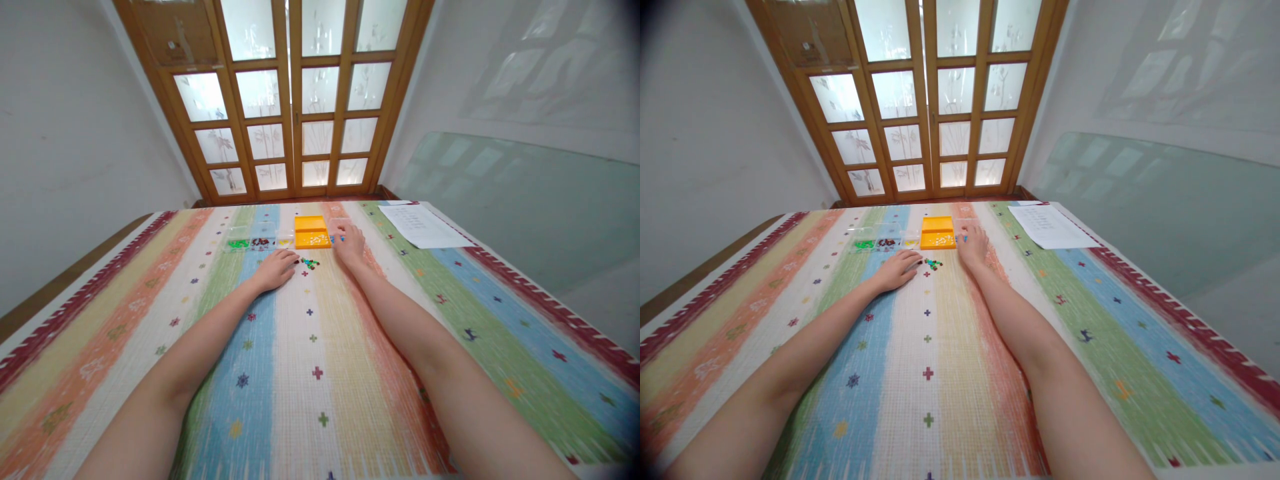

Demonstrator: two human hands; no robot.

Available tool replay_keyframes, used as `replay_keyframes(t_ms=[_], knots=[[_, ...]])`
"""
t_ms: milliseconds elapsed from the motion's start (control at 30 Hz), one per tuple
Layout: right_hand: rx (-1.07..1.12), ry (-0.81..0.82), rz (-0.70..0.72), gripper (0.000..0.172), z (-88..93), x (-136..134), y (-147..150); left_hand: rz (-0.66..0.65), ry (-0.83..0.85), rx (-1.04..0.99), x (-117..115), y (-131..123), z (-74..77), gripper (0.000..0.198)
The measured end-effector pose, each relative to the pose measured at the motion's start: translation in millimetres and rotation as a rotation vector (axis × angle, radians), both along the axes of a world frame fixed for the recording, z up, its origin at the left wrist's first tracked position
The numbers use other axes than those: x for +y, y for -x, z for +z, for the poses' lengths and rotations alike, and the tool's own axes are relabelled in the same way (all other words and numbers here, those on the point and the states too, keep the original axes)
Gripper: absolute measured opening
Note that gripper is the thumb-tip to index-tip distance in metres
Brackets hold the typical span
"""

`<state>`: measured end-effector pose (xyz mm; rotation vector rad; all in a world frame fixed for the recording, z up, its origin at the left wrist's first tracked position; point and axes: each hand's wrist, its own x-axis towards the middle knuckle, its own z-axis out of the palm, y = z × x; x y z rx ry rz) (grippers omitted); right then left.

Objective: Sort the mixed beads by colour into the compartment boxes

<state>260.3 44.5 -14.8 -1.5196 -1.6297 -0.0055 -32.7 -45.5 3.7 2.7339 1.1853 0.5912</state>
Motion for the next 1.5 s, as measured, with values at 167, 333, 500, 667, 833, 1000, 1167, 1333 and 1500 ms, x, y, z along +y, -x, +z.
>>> replay_keyframes(t_ms=[167, 333, 500, 667, 833, 1000, 1167, 1333, 1500], knots=[[-0.038, -0.03, 0.06, 0.03, -1.3, -4.1, 8.4, -0.001, -0.006, 0.022, 0.8, 1.3, 0.5, 0.037], [-0.059, -0.055, 0.148, 0.028, -2.5, -10.1, 18.9, 0.0, -0.019, -0.012, 0.6, 0.4, 1.3, 0.026], [-0.101, -0.066, 0.261, 0.026, -1.6, -15.7, 26.7, 0.065, -0.03, -0.027, 2.0, 2.8, 0.3, 0.019], [-0.082, -0.069, 0.301, 0.023, -0.1, -19.0, 29.9, 0.118, -0.036, -0.033, 4.4, 5.3, -1.8, 0.018], [-0.064, -0.051, 0.333, 0.023, 2.9, -22.3, 30.7, 0.137, -0.028, -0.05, 4.6, 4.1, -2.9, 0.018], [-0.061, -0.027, 0.356, 0.022, 6.2, -25.4, 31.3, 0.12, -0.022, -0.068, 3.9, 3.4, -2.5, 0.016], [-0.043, -0.02, 0.362, 0.023, 7.1, -25.7, 32.2, 0.134, 0.008, -0.077, 3.8, 1.3, -0.7, 0.015], [-0.043, -0.02, 0.37, 0.023, 6.1, -25.1, 32.8, 0.281, 0.069, -0.162, 4.1, 3.2, 0.4, 0.014], [-0.054, -0.028, 0.39, 0.024, 3.9, -23.8, 32.9, 0.34, 0.059, -0.316, 13.4, 16.5, -5.3, 0.011]])
